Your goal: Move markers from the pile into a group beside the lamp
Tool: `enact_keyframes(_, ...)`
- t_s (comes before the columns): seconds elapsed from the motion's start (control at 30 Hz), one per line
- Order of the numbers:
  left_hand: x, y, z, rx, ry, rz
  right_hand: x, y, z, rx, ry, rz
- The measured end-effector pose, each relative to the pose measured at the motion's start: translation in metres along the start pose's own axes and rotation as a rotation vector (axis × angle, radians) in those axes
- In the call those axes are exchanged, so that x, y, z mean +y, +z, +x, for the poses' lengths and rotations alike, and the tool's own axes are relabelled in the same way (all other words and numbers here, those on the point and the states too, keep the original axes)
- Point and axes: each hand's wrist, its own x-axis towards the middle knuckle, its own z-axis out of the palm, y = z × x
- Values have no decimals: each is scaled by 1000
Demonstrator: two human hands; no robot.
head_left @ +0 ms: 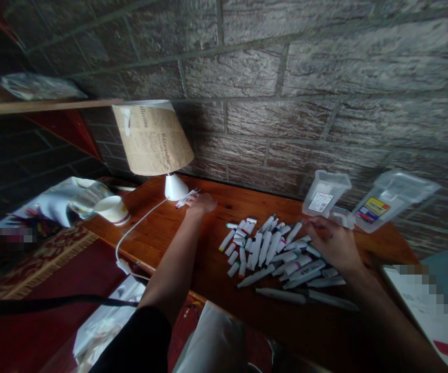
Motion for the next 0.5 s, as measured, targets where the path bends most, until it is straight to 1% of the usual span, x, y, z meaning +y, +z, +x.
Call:
enact_keyframes(0.07,1,-2,-2,-7,-10,-7,0,0,0,-6,4,-3)
enact_keyframes(0.3,6,-3,-6,27,-23,-19,-2,-2,0,5,4,-12)
enact_keyframes(0.5,3,-2,-3,21,-49,7,-3,-2,0,-4,17,-14)
